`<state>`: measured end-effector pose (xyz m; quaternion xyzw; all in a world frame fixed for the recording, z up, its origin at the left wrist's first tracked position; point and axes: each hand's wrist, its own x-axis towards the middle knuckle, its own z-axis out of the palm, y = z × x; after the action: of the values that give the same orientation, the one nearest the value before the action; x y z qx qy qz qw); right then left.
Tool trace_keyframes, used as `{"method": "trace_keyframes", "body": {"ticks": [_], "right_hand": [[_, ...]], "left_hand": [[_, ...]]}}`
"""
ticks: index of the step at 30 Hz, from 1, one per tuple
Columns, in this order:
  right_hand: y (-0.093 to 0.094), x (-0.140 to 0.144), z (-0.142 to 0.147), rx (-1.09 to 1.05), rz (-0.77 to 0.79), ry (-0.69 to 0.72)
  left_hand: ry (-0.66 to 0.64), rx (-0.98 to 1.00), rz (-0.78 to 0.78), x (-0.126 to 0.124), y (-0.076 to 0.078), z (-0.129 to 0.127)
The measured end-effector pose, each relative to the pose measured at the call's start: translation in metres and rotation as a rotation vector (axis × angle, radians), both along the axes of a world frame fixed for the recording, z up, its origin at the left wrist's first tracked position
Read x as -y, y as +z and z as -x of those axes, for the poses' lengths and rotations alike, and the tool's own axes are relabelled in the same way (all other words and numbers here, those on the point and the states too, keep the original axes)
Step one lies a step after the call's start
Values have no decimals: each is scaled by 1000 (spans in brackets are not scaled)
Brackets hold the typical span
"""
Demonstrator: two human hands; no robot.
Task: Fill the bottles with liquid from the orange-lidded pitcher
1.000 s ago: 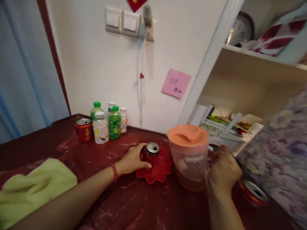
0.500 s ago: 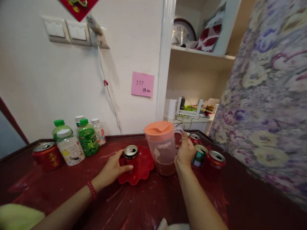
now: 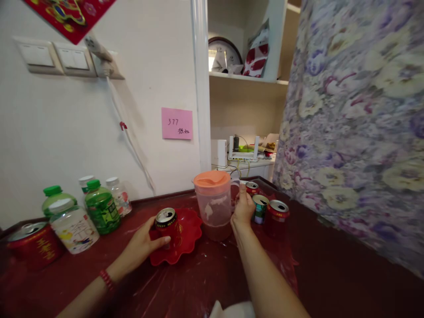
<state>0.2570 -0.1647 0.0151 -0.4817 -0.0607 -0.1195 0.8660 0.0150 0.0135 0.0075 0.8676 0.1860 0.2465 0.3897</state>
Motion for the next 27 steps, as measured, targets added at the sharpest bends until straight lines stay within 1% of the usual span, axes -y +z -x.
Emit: {"method": "trace_keyframes", "body": {"ticks": [4,9,12,18,22,27], "right_hand": [[-6,0,-4,-36,-41,-38],[-14,-1,-6,-28,-11,-94],[-16,-1,-6,3,47,-129],[-17,5,-8,107,225,-215],[-15,9,-8,179,302,-269],[-2,11,-1,301,349,-302]], "left_hand": [[5,-19,-1,-3,-1,-1],[10,-34,-14,-5,0,-2],[17,-25,-25,-7,-1,-2],[0,-7,-5,-12,-6,-2],[19,10,-25,-9,-2,-1],[68,30,-91,-2,5,-2]]}}
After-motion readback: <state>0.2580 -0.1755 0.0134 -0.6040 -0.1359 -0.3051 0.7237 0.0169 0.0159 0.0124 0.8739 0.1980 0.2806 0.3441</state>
